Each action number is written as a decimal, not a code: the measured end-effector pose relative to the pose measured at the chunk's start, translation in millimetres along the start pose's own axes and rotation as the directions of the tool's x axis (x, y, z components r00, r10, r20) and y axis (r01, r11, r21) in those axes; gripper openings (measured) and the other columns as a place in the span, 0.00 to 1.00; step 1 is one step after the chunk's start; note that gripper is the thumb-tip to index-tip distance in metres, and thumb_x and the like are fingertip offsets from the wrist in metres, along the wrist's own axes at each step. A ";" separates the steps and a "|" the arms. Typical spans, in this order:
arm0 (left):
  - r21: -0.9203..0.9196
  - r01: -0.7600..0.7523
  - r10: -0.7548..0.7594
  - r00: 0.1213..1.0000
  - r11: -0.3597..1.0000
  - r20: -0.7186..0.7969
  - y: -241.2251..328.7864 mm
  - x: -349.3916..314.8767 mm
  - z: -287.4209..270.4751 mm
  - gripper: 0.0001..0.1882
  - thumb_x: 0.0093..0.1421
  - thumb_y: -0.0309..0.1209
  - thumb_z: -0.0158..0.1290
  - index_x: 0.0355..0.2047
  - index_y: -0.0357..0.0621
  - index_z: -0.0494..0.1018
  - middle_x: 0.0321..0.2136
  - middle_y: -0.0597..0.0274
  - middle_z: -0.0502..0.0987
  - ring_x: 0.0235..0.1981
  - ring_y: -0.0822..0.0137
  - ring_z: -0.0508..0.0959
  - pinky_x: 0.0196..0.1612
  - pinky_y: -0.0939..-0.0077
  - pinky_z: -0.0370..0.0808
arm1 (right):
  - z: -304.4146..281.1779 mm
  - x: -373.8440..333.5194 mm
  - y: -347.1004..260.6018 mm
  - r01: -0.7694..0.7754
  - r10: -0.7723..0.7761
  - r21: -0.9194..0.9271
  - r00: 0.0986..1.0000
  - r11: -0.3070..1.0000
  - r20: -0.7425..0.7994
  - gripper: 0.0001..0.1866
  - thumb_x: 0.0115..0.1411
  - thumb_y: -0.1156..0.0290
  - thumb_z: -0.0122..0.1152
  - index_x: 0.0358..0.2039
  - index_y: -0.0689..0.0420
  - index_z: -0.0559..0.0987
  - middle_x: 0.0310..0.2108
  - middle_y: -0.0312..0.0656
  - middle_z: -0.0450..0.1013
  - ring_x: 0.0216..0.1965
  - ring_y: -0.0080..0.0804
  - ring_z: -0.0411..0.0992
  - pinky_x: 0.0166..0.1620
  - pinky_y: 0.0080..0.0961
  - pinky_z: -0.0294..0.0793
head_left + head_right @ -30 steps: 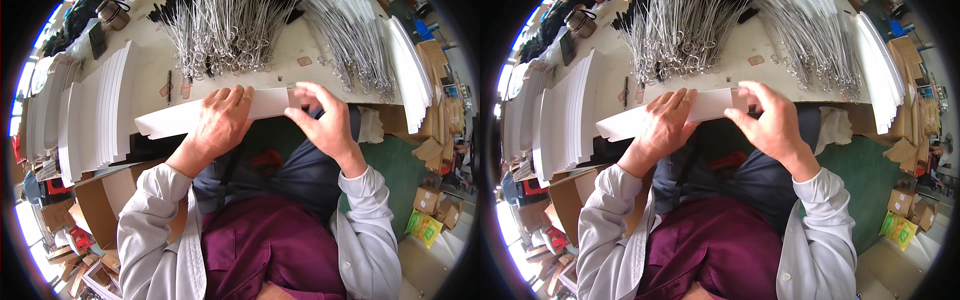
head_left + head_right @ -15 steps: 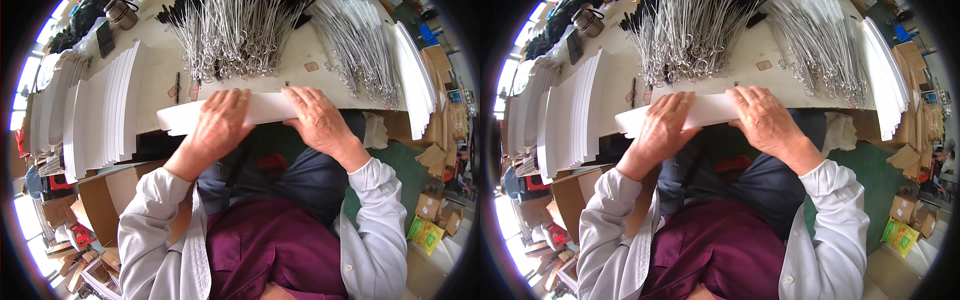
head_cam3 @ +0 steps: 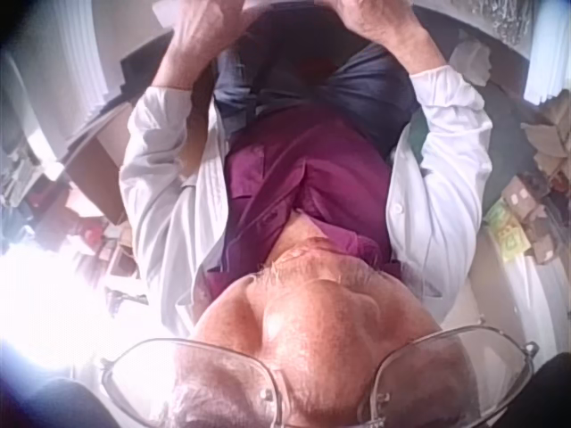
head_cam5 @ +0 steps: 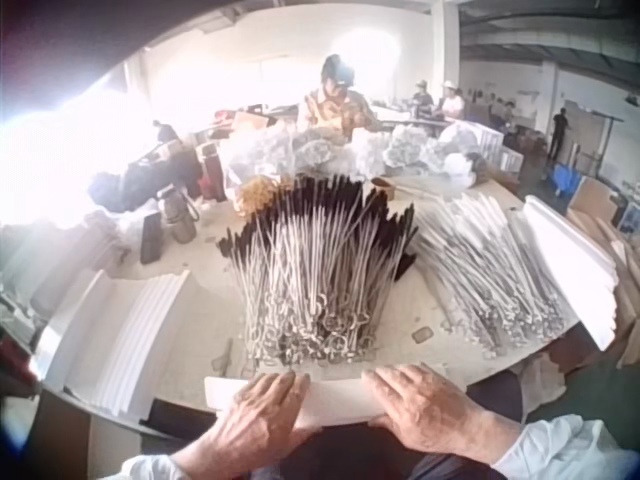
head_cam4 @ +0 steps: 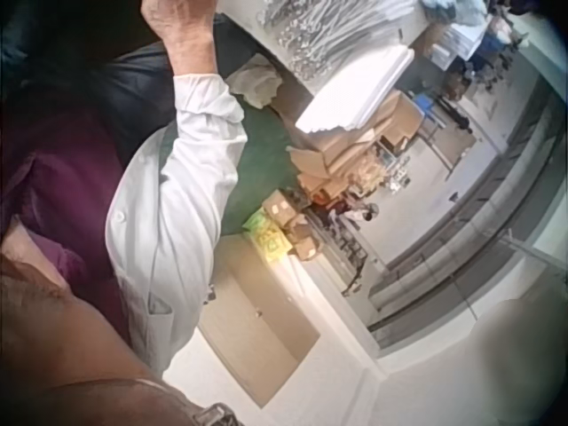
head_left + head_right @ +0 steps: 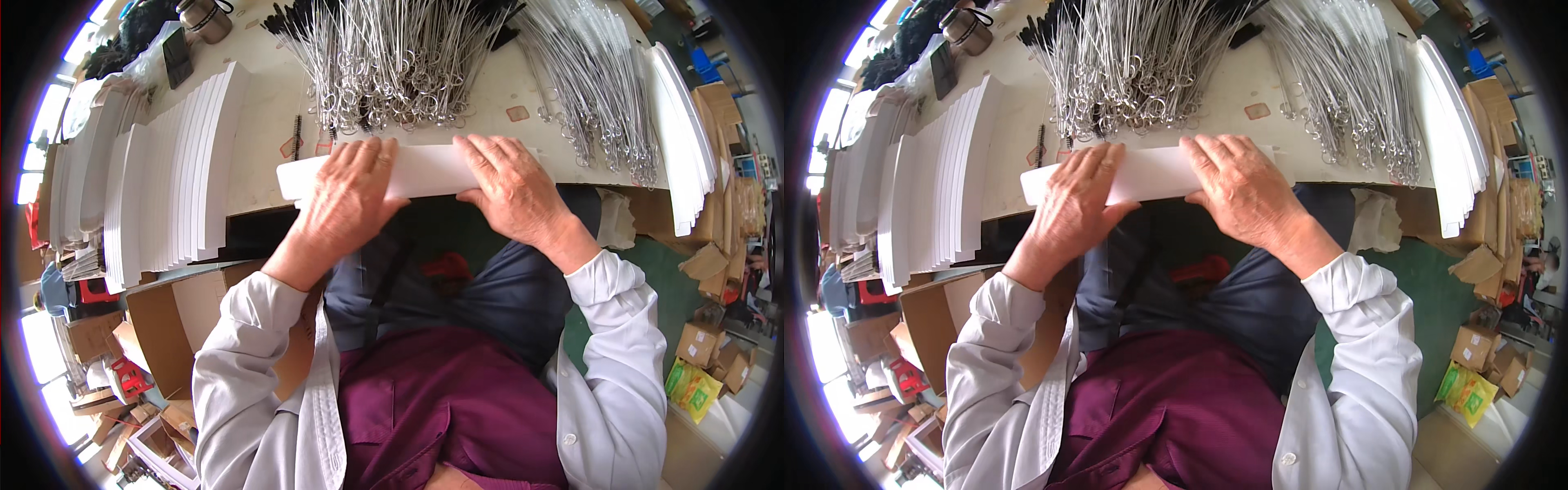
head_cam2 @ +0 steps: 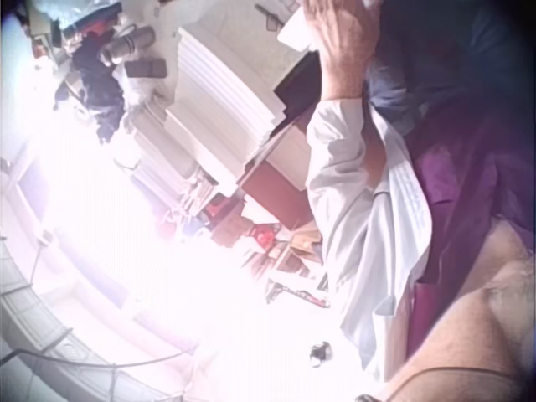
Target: Packing industrial wire brushes into a cardboard box.
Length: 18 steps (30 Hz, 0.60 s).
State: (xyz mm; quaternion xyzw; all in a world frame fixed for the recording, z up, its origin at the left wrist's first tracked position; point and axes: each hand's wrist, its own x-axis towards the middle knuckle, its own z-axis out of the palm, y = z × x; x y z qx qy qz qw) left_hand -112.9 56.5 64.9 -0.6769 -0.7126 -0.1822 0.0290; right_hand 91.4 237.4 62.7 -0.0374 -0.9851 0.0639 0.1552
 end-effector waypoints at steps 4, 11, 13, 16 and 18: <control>-0.053 0.031 -0.030 0.999 0.998 0.022 -1.9 6.3 -2.6 0.38 0.53 0.38 0.68 0.60 0.30 0.69 0.54 0.42 0.75 0.55 0.43 0.76 0.58 0.52 0.73 | 2.2 3.1 13.3 -0.009 0.009 -0.020 1.000 1.000 -0.013 0.35 0.57 0.63 0.71 0.62 0.66 0.72 0.55 0.51 0.73 0.55 0.47 0.72 0.62 0.39 0.70; 0.012 0.064 -0.062 0.992 0.998 -0.107 1.1 7.6 20.3 0.32 0.56 0.35 0.65 0.57 0.30 0.71 0.52 0.43 0.77 0.53 0.44 0.77 0.57 0.52 0.74 | 20.7 5.2 28.5 -0.020 0.029 0.085 0.994 0.996 -0.103 0.36 0.52 0.69 0.75 0.62 0.61 0.74 0.56 0.47 0.75 0.56 0.47 0.73 0.61 0.39 0.72; -0.026 0.093 -0.095 0.990 0.995 -0.102 0.5 7.4 24.4 0.30 0.58 0.35 0.64 0.57 0.32 0.72 0.53 0.43 0.77 0.53 0.44 0.77 0.57 0.53 0.73 | 22.8 4.5 29.7 -0.016 0.026 0.080 0.992 0.997 -0.126 0.33 0.53 0.68 0.74 0.60 0.62 0.76 0.55 0.46 0.75 0.55 0.46 0.73 0.61 0.38 0.73; -0.030 0.125 -0.127 0.987 0.992 -0.097 2.2 6.3 27.3 0.29 0.59 0.35 0.63 0.57 0.33 0.72 0.54 0.44 0.77 0.54 0.44 0.77 0.58 0.53 0.73 | 23.2 4.3 30.3 -0.016 0.028 0.089 0.991 0.996 -0.134 0.32 0.54 0.68 0.74 0.59 0.61 0.77 0.54 0.46 0.76 0.55 0.46 0.73 0.61 0.38 0.73; -0.018 0.116 -0.117 0.985 0.993 -0.126 4.9 2.2 32.7 0.29 0.58 0.36 0.64 0.56 0.32 0.72 0.53 0.44 0.77 0.54 0.45 0.76 0.58 0.53 0.73 | 25.0 -0.2 28.2 -0.037 0.046 0.098 0.995 0.995 -0.090 0.34 0.54 0.70 0.72 0.62 0.60 0.75 0.57 0.47 0.74 0.57 0.49 0.72 0.60 0.40 0.73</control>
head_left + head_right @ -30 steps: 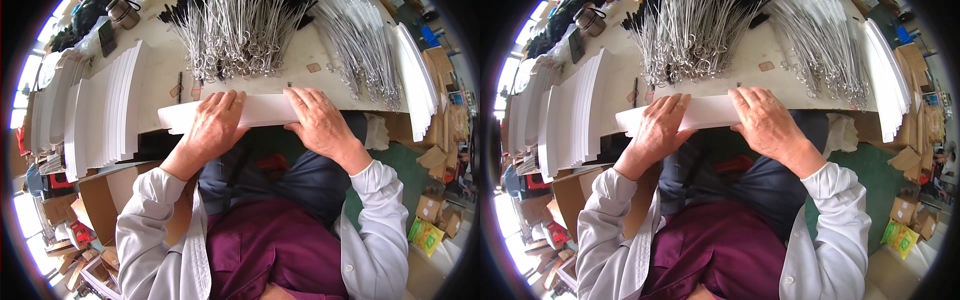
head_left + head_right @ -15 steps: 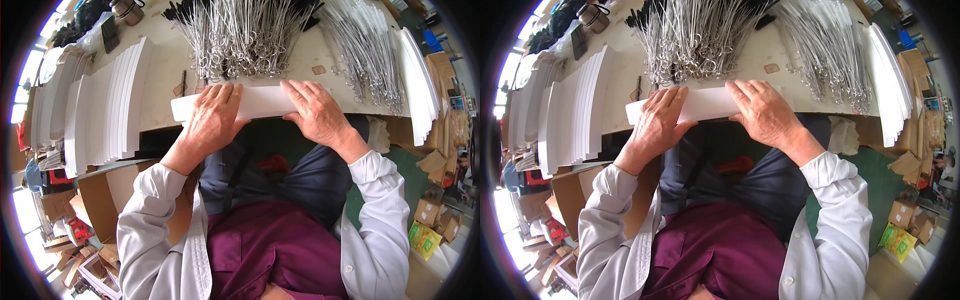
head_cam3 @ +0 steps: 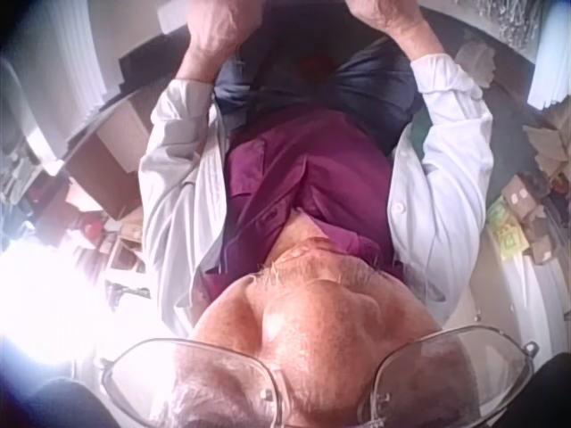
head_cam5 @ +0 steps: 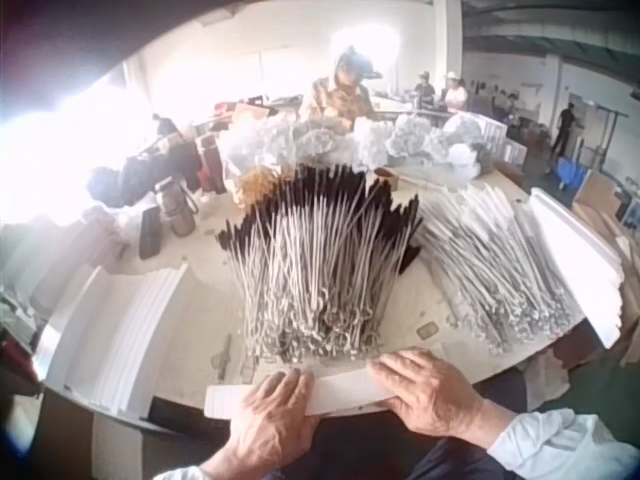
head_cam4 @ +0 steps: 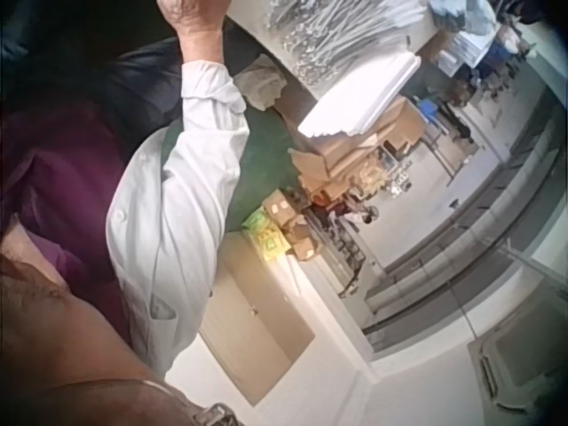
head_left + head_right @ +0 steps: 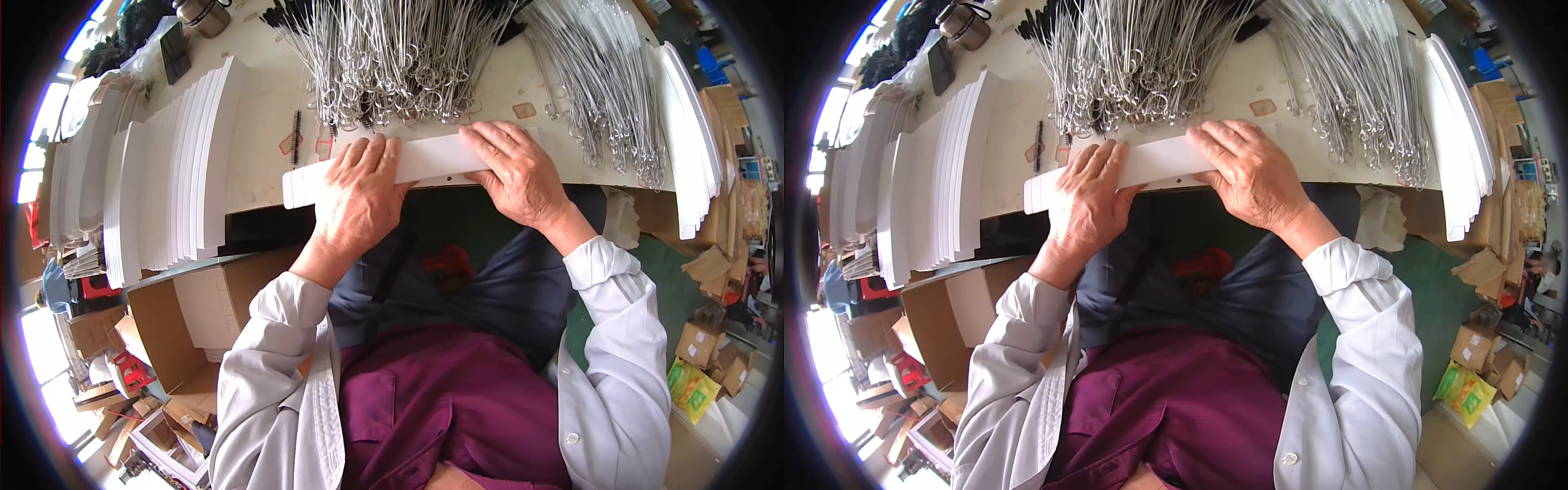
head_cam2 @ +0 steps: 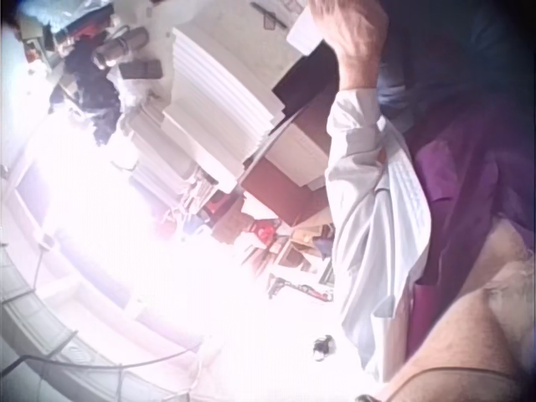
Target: Packing industrial wire brushes into a cardboard box.
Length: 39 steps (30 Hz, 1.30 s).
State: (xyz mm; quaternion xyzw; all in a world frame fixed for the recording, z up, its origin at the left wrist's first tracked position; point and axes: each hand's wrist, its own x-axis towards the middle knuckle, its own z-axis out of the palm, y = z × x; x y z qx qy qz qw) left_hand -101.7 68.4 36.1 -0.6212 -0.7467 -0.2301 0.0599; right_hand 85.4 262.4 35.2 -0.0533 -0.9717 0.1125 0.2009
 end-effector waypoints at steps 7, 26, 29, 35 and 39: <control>0.100 -0.034 0.031 0.999 0.994 0.031 7.4 -24.7 13.8 0.39 0.58 0.42 0.64 0.64 0.31 0.66 0.62 0.41 0.70 0.63 0.43 0.70 0.68 0.49 0.65 | -0.9 -15.3 -18.1 0.007 0.004 -0.074 0.990 0.997 0.139 0.39 0.59 0.56 0.69 0.65 0.66 0.70 0.67 0.55 0.65 0.70 0.50 0.60 0.74 0.44 0.56; 0.324 -0.042 0.021 0.998 0.945 0.067 -39.5 -63.2 -9.4 0.31 0.59 0.23 0.50 0.63 0.25 0.65 0.65 0.35 0.67 0.66 0.41 0.67 0.71 0.48 0.61 | -4.2 -40.1 10.5 -0.171 0.177 -0.233 0.984 0.957 0.006 0.45 0.60 0.54 0.70 0.70 0.65 0.63 0.71 0.50 0.61 0.72 0.44 0.58 0.74 0.43 0.54; 0.274 -0.067 0.047 0.996 0.959 0.080 -41.1 -68.4 -20.9 0.32 0.55 0.20 0.55 0.62 0.29 0.66 0.62 0.38 0.71 0.62 0.40 0.71 0.68 0.46 0.64 | -12.2 -43.0 13.0 -0.121 0.120 -0.139 0.993 0.983 -0.016 0.40 0.58 0.59 0.70 0.67 0.64 0.68 0.67 0.48 0.67 0.69 0.43 0.63 0.73 0.42 0.58; 0.130 0.023 -0.072 0.922 0.991 0.381 3.6 -63.3 -82.7 0.33 0.58 0.27 0.61 0.62 0.30 0.67 0.60 0.36 0.72 0.61 0.40 0.72 0.67 0.49 0.66 | -29.0 -41.3 -13.5 0.077 -0.081 -0.070 0.994 0.995 -0.069 0.21 0.53 0.76 0.64 0.50 0.63 0.81 0.50 0.44 0.78 0.55 0.40 0.75 0.67 0.48 0.68; -0.279 0.122 0.044 0.852 0.953 0.522 32.2 -36.4 -77.3 0.35 0.55 0.35 0.67 0.59 0.31 0.68 0.48 0.37 0.78 0.51 0.40 0.79 0.55 0.53 0.75 | -21.1 -21.2 -56.5 0.202 -0.201 0.006 0.977 0.979 -0.067 0.19 0.54 0.74 0.64 0.48 0.63 0.82 0.48 0.44 0.79 0.56 0.43 0.74 0.67 0.48 0.68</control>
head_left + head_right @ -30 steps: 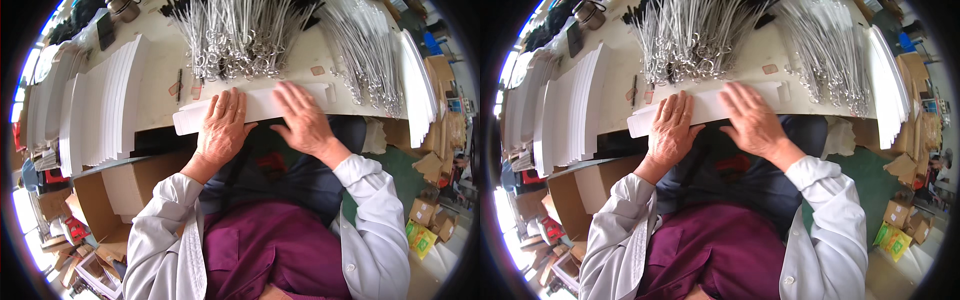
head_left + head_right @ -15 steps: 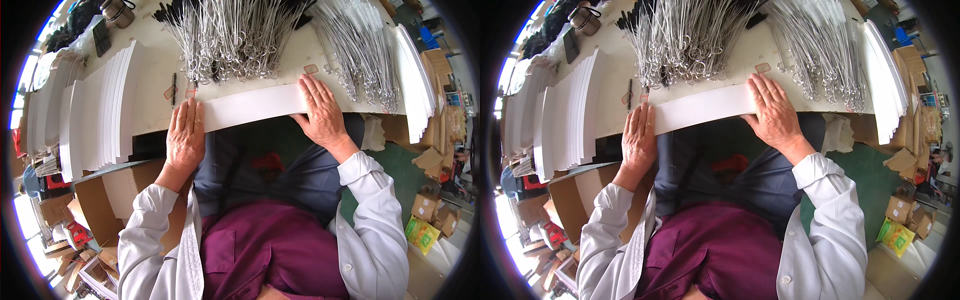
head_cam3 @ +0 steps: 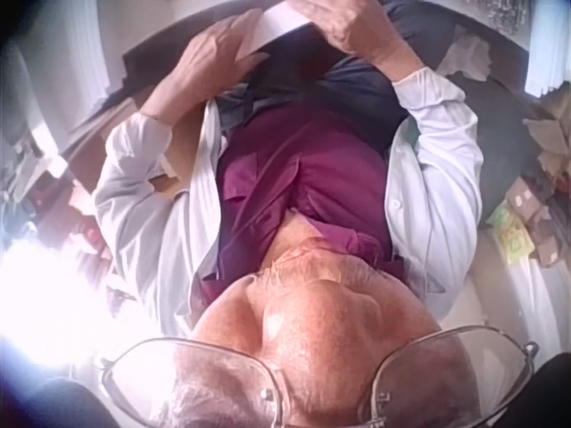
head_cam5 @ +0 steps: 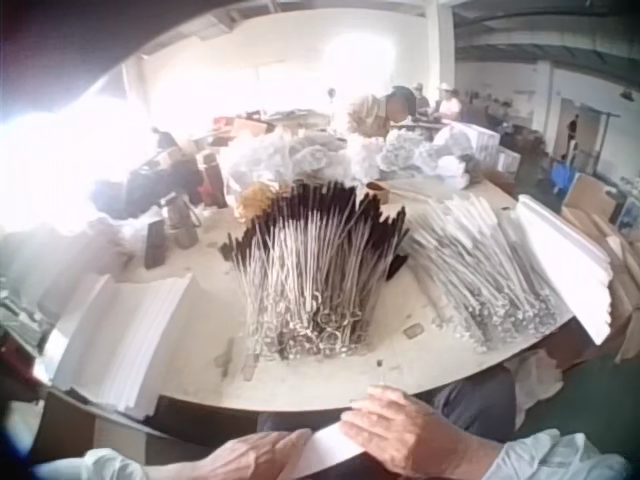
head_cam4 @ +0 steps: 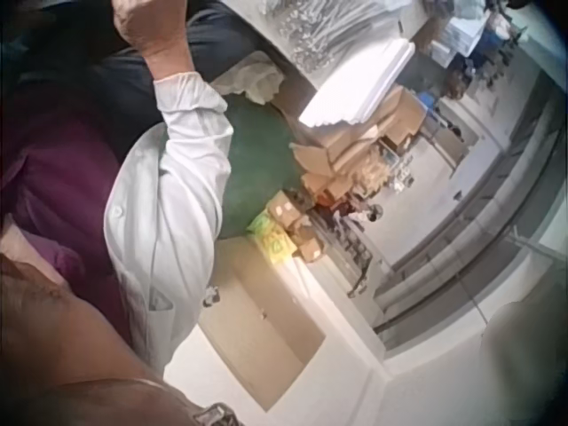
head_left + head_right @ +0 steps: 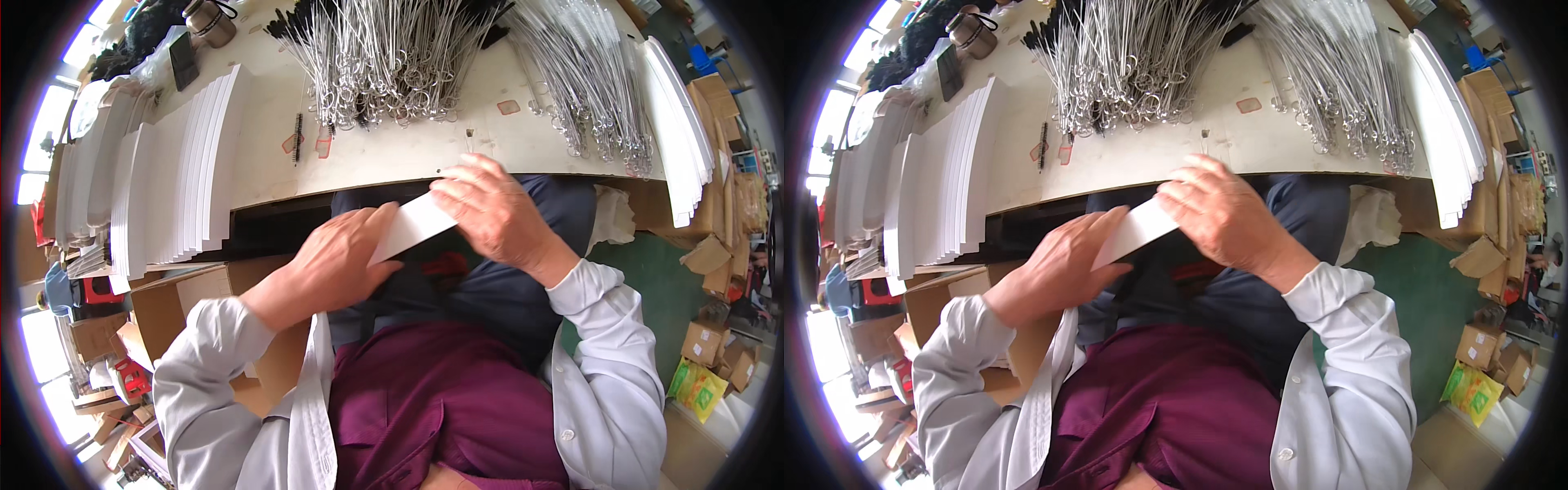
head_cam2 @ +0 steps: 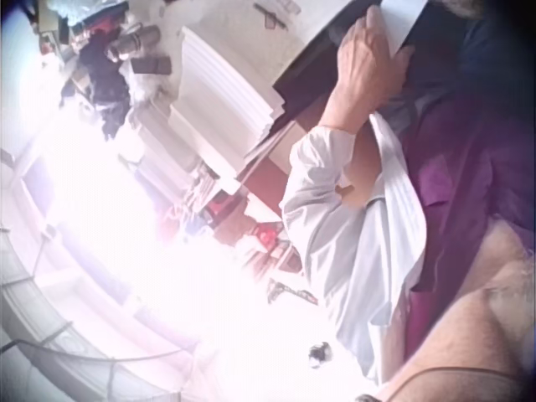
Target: Packing industrial wire brushes into a cardboard box.
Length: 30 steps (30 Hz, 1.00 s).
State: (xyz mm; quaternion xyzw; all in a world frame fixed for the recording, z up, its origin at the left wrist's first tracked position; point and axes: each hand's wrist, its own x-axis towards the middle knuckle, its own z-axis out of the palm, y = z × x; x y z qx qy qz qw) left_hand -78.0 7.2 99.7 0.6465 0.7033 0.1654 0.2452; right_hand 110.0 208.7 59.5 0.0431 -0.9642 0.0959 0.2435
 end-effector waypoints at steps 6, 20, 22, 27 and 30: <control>-0.181 0.102 -0.114 0.992 0.978 -0.058 -9.3 22.9 22.6 0.32 0.53 0.36 0.69 0.53 0.36 0.70 0.38 0.40 0.80 0.41 0.41 0.82 0.44 0.54 0.79 | -0.1 3.6 -18.1 -0.189 0.212 0.132 0.959 0.973 -0.186 0.27 0.55 0.65 0.76 0.53 0.62 0.79 0.50 0.48 0.76 0.55 0.48 0.74 0.61 0.44 0.72; -0.227 0.221 -0.267 0.943 0.948 -0.199 -5.9 9.0 61.0 0.33 0.49 0.34 0.72 0.52 0.36 0.70 0.36 0.41 0.81 0.38 0.42 0.84 0.41 0.57 0.81 | 43.4 -33.3 -53.5 -0.428 0.572 0.435 0.769 0.792 -0.285 0.21 0.60 0.75 0.72 0.53 0.67 0.80 0.38 0.50 0.81 0.33 0.40 0.82 0.36 0.30 0.82; -0.205 0.225 -0.268 0.940 0.952 -0.211 -6.5 8.8 63.3 0.33 0.49 0.34 0.72 0.51 0.36 0.70 0.36 0.41 0.81 0.38 0.42 0.84 0.41 0.57 0.82 | 47.8 -35.0 -54.7 -0.457 0.613 0.487 0.756 0.745 -0.229 0.21 0.61 0.75 0.71 0.53 0.67 0.80 0.36 0.49 0.82 0.31 0.37 0.82 0.35 0.28 0.82; -0.151 0.168 -0.199 0.954 0.974 -0.225 -7.4 6.3 83.0 0.35 0.51 0.35 0.72 0.54 0.36 0.68 0.37 0.40 0.81 0.38 0.42 0.84 0.41 0.56 0.82 | 59.4 -34.1 -68.2 -0.546 0.790 0.808 0.587 0.223 0.179 0.12 0.67 0.70 0.67 0.45 0.66 0.83 0.28 0.46 0.82 0.27 0.26 0.80 0.30 0.24 0.77; -0.312 0.184 -0.248 0.952 0.932 -0.180 -2.2 10.9 83.1 0.39 0.52 0.35 0.70 0.60 0.42 0.63 0.39 0.39 0.82 0.39 0.41 0.85 0.39 0.55 0.83 | 65.2 -34.6 -70.9 -0.549 0.731 0.802 0.644 0.233 0.228 0.12 0.69 0.68 0.64 0.37 0.66 0.84 0.24 0.48 0.80 0.24 0.26 0.78 0.28 0.27 0.74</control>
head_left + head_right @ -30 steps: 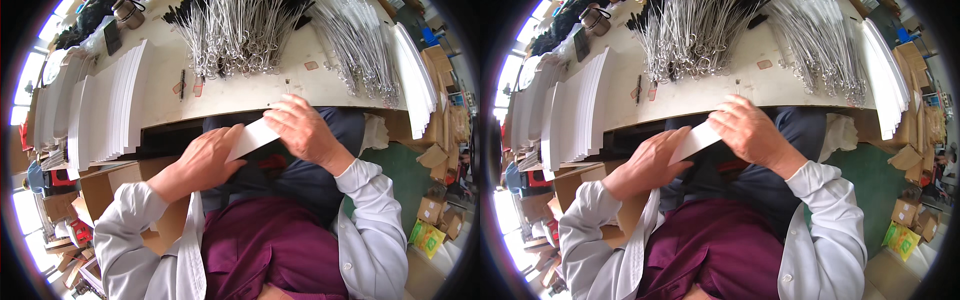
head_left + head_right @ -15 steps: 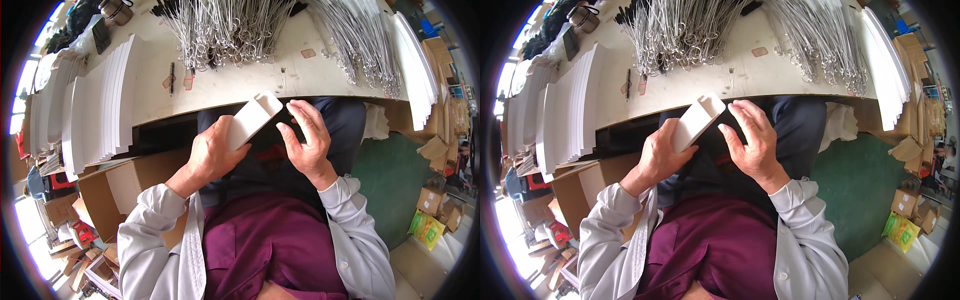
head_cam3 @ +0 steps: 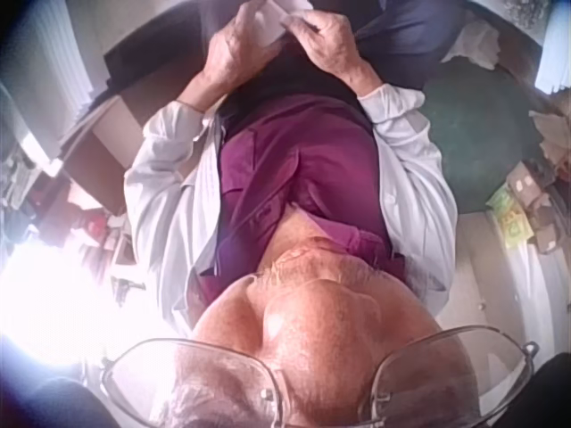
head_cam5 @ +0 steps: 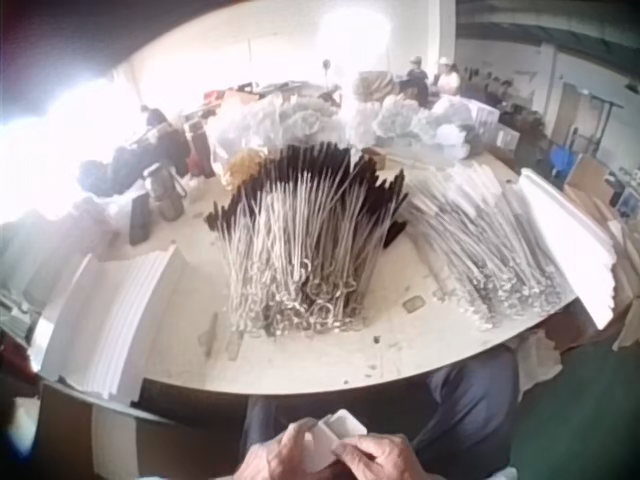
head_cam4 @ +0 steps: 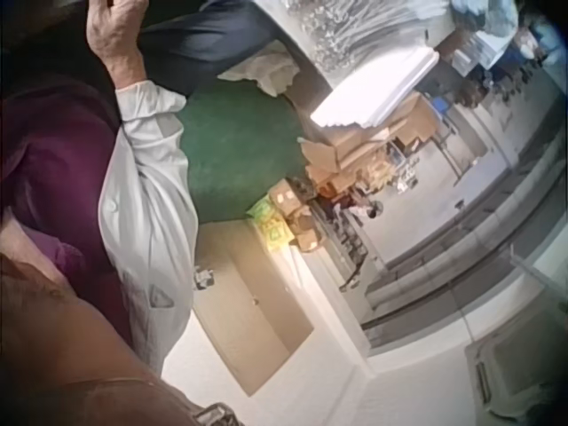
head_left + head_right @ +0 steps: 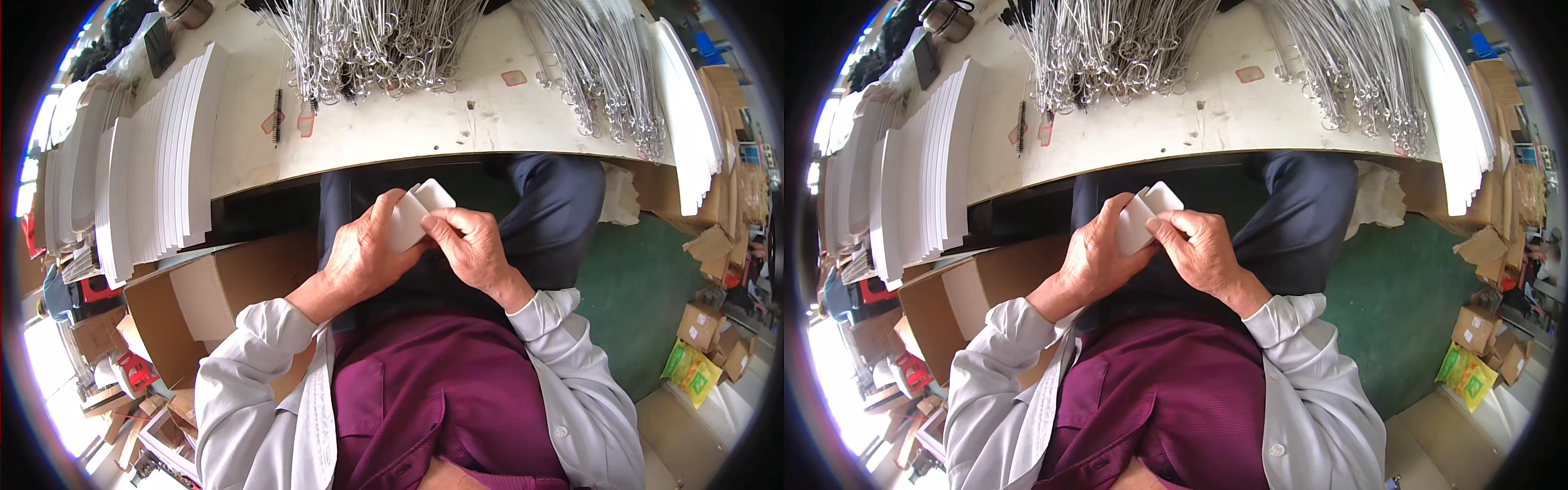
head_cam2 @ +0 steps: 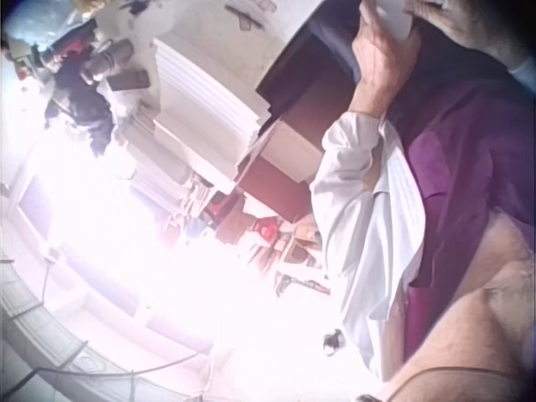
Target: Packing industrial wire brushes into a cardboard box.
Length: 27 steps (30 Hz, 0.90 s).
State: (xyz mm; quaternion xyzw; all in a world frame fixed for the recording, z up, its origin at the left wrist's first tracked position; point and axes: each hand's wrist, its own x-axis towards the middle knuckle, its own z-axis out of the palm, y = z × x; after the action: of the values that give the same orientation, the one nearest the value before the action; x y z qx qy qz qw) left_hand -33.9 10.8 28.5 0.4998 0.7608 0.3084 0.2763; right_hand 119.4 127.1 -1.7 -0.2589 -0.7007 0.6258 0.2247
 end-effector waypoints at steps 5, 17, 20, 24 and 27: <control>-0.044 -0.017 0.016 1.000 0.999 -0.012 0.3 4.0 7.5 0.37 0.52 0.33 0.68 0.60 0.46 0.63 0.40 0.40 0.82 0.39 0.41 0.85 0.39 0.54 0.83 | -1.8 -0.1 -4.0 -0.040 0.041 -0.054 0.999 0.998 0.017 0.12 0.69 0.69 0.63 0.33 0.66 0.83 0.21 0.48 0.78 0.21 0.26 0.75 0.26 0.28 0.71; -0.044 -0.037 0.039 0.999 0.998 0.025 -8.4 2.9 24.5 0.32 0.53 0.33 0.66 0.56 0.46 0.66 0.38 0.43 0.80 0.36 0.40 0.84 0.38 0.52 0.84 | 0.8 -6.0 1.8 -0.003 0.009 -0.194 1.000 0.981 0.029 0.16 0.67 0.68 0.64 0.23 0.63 0.78 0.18 0.52 0.73 0.17 0.42 0.73 0.22 0.35 0.67; -0.053 -0.056 0.055 0.998 0.997 -0.017 -11.4 0.2 28.0 0.27 0.53 0.34 0.66 0.51 0.45 0.68 0.37 0.44 0.81 0.35 0.41 0.84 0.37 0.53 0.84 | 4.0 -8.9 1.1 0.042 -0.035 -0.253 0.999 0.967 0.035 0.10 0.66 0.70 0.65 0.30 0.63 0.80 0.22 0.50 0.76 0.21 0.40 0.77 0.25 0.32 0.73; -0.076 -0.016 0.013 0.999 0.997 -0.037 -10.7 -3.5 28.6 0.22 0.54 0.34 0.66 0.45 0.44 0.69 0.36 0.43 0.81 0.35 0.41 0.84 0.36 0.52 0.83 | 14.5 -13.6 3.0 0.074 -0.080 -0.091 0.995 0.993 -0.067 0.09 0.66 0.72 0.66 0.42 0.64 0.80 0.28 0.47 0.81 0.27 0.35 0.82 0.31 0.28 0.79; -0.079 0.017 -0.020 0.999 0.997 -0.044 -13.1 -5.2 30.2 0.21 0.55 0.34 0.66 0.44 0.43 0.69 0.35 0.42 0.81 0.34 0.40 0.84 0.36 0.52 0.83 | 14.6 -16.8 2.2 -0.055 0.054 -0.006 0.995 0.998 -0.087 0.15 0.66 0.73 0.66 0.51 0.66 0.77 0.32 0.45 0.83 0.33 0.31 0.83 0.38 0.25 0.81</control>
State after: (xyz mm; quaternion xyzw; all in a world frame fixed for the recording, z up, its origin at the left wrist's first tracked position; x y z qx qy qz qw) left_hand -17.7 7.7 -0.5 0.4746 0.7586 0.3464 0.2816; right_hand 123.1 105.4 -5.3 -0.3057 -0.6857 0.6168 0.2366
